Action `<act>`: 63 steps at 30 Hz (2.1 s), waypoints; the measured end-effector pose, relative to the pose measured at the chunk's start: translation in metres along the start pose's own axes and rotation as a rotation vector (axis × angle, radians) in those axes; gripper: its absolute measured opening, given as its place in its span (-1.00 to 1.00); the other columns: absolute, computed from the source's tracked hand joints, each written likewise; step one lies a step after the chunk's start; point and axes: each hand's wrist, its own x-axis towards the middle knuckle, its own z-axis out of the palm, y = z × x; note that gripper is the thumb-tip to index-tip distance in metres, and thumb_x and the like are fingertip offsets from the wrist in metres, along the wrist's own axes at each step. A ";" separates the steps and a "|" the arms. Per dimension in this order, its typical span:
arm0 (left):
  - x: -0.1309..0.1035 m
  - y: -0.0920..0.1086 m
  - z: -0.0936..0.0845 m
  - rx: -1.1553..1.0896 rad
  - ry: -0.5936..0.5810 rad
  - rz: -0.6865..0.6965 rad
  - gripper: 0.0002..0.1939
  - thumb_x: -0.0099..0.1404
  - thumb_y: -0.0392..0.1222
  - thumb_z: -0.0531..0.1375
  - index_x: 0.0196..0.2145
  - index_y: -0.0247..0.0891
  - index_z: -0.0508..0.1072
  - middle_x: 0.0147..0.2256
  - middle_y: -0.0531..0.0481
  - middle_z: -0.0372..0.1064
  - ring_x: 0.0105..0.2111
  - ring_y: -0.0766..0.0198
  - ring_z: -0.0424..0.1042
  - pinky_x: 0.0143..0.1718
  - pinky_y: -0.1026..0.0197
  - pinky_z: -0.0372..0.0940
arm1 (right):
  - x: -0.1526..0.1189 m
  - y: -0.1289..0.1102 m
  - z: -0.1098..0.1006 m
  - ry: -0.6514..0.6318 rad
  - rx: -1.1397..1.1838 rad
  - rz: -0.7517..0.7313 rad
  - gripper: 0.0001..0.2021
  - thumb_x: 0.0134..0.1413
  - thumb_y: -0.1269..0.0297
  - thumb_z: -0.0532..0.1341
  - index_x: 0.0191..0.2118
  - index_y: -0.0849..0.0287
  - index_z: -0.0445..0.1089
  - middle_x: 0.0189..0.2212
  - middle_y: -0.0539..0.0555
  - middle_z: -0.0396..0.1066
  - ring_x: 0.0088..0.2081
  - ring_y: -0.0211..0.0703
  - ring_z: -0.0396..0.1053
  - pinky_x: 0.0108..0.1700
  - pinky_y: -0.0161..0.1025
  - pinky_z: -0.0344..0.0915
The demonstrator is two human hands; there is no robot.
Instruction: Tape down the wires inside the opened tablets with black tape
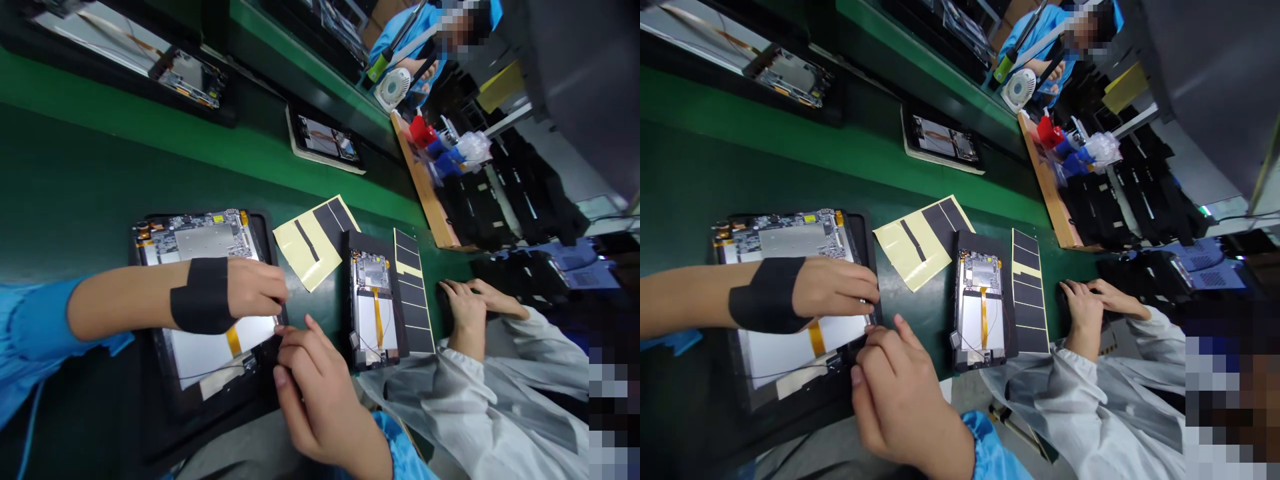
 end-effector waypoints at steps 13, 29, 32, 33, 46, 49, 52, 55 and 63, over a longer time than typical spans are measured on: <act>-0.014 -0.002 0.002 0.048 0.036 -0.051 -0.76 0.40 -0.26 0.09 -0.39 -0.13 0.50 -0.32 -0.14 0.45 -0.22 0.08 0.44 -0.23 0.11 0.41 | -0.018 -0.003 0.012 0.042 0.016 0.015 -0.84 0.27 0.50 0.12 -0.09 0.17 0.33 -0.13 0.16 0.53 0.24 -0.13 0.41 0.45 -0.10 0.04; 0.012 -0.008 -0.041 0.131 0.009 -0.010 -0.70 0.22 -0.39 -0.09 -0.51 -0.23 0.38 -0.49 0.04 0.33 -0.39 0.34 0.26 -0.32 0.26 0.27 | 0.044 0.020 0.000 0.029 0.630 0.493 -0.77 0.30 0.19 0.19 -0.39 0.13 0.31 -0.51 -0.07 0.24 -0.47 -0.29 0.22 -0.42 -0.33 0.19; 0.015 -0.008 -0.040 0.122 -0.046 -0.095 -0.64 0.20 -0.31 -0.12 -0.53 -0.25 0.44 -0.49 0.05 0.34 -0.39 0.38 0.24 -0.28 0.27 0.27 | 0.067 0.036 0.007 -0.119 0.895 0.662 -0.72 0.19 0.04 0.26 -0.38 0.13 0.31 -0.61 -0.17 0.12 -0.61 -0.37 0.03 -0.56 -0.38 0.01; 0.016 -0.008 -0.040 0.123 -0.052 -0.104 -0.63 0.19 -0.31 -0.12 -0.53 -0.25 0.45 -0.50 0.05 0.34 -0.40 0.39 0.24 -0.28 0.27 0.27 | 0.071 0.039 0.009 -0.135 0.943 0.690 -0.70 0.14 0.01 0.30 -0.38 0.13 0.31 -0.63 -0.19 0.11 -0.63 -0.39 0.01 -0.58 -0.39 -0.02; 0.021 0.001 -0.038 0.119 0.018 -0.194 -0.55 0.30 -0.10 -0.13 -0.56 -0.26 0.42 -0.51 0.05 0.36 -0.39 0.41 0.32 -0.29 0.27 0.30 | 0.076 0.044 0.015 -0.133 0.748 0.781 -0.71 0.08 0.06 0.28 -0.47 0.16 0.33 -0.68 -0.17 0.13 -0.65 -0.41 -0.01 -0.59 -0.39 -0.11; 0.022 0.001 -0.033 0.126 0.039 -0.238 -0.51 0.33 -0.01 -0.13 -0.56 -0.26 0.41 -0.51 0.07 0.34 -0.38 0.40 0.31 -0.31 0.27 0.29 | 0.084 0.042 0.011 -0.192 0.623 0.795 -0.73 0.15 0.19 0.21 -0.53 0.16 0.27 -0.66 -0.16 0.14 -0.64 -0.40 0.01 -0.57 -0.37 -0.09; 0.022 -0.001 -0.028 0.141 0.040 -0.249 -0.51 0.32 -0.03 -0.16 -0.56 -0.26 0.41 -0.50 0.07 0.34 -0.39 0.39 0.29 -0.32 0.25 0.27 | 0.094 0.041 0.006 -0.263 0.528 0.818 -0.74 0.13 0.33 0.21 -0.57 0.18 0.30 -0.69 -0.15 0.15 -0.64 -0.40 0.03 -0.56 -0.36 -0.08; 0.023 -0.002 -0.026 0.152 0.030 -0.265 -0.50 0.31 -0.01 -0.17 -0.57 -0.25 0.40 -0.51 0.07 0.32 -0.42 0.38 0.26 -0.34 0.22 0.25 | 0.102 0.042 0.001 -0.337 0.496 0.840 -0.73 0.11 0.41 0.24 -0.61 0.20 0.35 -0.75 -0.15 0.15 -0.67 -0.40 0.03 -0.57 -0.35 -0.08; 0.023 -0.013 -0.020 0.143 0.027 -0.243 -0.47 0.27 0.08 -0.19 -0.60 -0.26 0.35 -0.52 0.09 0.29 -0.42 0.40 0.26 -0.36 0.19 0.21 | 0.087 0.041 -0.016 -0.512 0.390 0.804 -0.50 0.29 0.17 0.25 -0.69 0.20 0.33 -0.78 -0.11 0.15 -0.67 -0.38 0.09 -0.54 -0.34 0.01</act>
